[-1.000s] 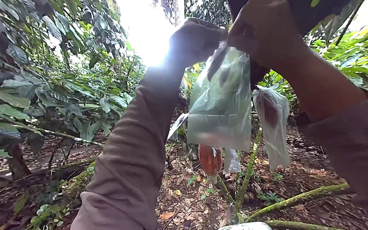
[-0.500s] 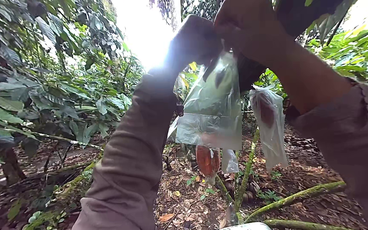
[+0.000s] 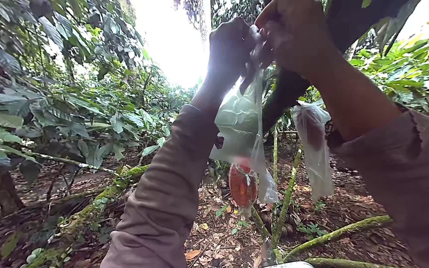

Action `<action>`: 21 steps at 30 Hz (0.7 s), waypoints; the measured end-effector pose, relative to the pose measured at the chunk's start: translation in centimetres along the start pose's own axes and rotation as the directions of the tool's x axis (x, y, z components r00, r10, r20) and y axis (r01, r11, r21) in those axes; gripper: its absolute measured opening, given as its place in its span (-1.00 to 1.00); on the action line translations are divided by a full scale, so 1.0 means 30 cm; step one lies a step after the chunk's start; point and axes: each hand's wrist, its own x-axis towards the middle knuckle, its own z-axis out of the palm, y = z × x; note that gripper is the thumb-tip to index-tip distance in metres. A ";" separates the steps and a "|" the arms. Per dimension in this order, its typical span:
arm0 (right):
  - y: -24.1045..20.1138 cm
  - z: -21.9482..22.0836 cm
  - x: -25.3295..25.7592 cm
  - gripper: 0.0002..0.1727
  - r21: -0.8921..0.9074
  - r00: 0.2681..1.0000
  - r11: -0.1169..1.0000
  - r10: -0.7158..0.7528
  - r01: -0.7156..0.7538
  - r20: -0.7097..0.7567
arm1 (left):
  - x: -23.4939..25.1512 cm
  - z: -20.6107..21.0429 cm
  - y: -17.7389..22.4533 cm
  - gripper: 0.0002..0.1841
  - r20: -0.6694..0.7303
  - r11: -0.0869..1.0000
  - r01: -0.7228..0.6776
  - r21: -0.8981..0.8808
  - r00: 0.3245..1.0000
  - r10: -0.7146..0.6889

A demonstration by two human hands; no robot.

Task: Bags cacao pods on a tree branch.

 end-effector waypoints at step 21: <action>-0.048 0.040 0.016 -0.68 -0.170 0.982 0.970 0.161 -0.175 -0.098 | -0.063 0.128 -0.027 -0.72 -0.383 0.961 -0.171 0.216 0.891 0.244</action>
